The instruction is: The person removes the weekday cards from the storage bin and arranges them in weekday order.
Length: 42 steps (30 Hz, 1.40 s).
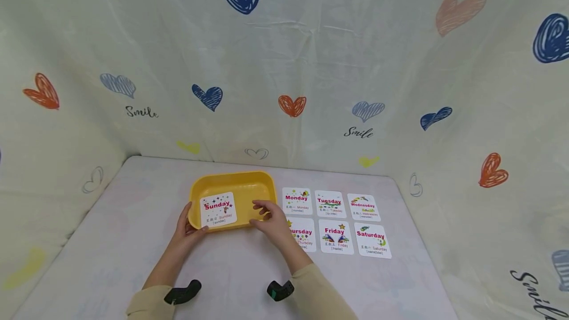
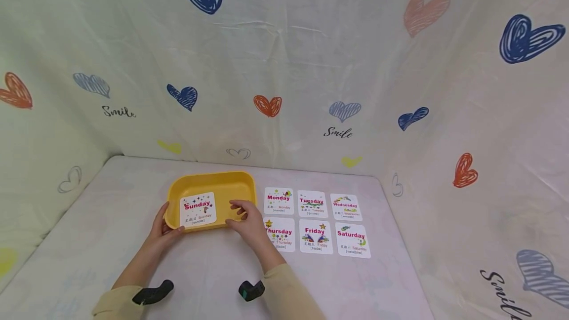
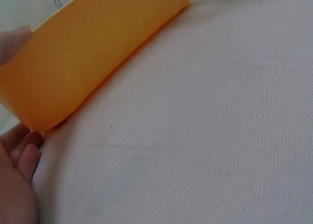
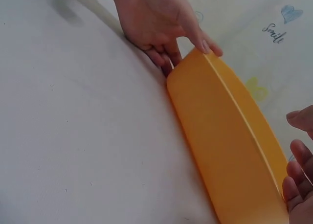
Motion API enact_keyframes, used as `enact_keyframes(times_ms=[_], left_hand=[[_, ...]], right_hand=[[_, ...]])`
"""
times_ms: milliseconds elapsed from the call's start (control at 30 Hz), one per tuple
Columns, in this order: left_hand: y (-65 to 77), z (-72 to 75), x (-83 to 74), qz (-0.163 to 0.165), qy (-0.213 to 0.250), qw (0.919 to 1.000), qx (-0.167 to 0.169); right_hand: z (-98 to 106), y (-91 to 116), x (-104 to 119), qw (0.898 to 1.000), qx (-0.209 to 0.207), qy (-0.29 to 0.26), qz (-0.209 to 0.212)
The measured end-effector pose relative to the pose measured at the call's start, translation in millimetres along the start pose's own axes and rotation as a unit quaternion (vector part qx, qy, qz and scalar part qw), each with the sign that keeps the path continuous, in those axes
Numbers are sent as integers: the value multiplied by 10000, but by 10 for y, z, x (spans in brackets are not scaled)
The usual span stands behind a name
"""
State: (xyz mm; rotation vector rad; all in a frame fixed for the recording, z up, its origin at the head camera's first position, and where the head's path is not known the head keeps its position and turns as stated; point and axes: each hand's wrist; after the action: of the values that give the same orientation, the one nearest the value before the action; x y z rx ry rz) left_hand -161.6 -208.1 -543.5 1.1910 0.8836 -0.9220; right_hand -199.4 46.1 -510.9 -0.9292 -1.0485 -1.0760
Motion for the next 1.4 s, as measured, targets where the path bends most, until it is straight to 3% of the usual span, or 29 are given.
enact_keyframes(times_ms=[233, 600, 1133, 1400], left_hand=[[-6, 10, 18, -22, -51, 10000, -69], [-21, 27, 32, -37, -23, 9999, -99], [-2, 13, 36, -4, -12, 9999, -148], [3, 5, 59, -210, -75, 9996, -161]], right_hand=[[-94, -102, 35, 9995, 265, 151, -79], [-180, -302, 66, 9916, 951, 850, -208], [-340, -595, 33, 9878, 1184, 691, -745], [-398, -661, -31, 9835, 1249, 863, -986]])
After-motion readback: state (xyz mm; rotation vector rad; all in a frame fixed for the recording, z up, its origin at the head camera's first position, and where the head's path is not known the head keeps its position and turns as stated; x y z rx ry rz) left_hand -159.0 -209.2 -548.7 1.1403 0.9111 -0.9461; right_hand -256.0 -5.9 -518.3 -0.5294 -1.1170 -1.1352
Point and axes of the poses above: each hand's wrist, its own y-axis away from the middle knuckle, its own z-axis out of the back of the hand, x = y × z, and after that the axes turned 2 degrees about -y, right-handed
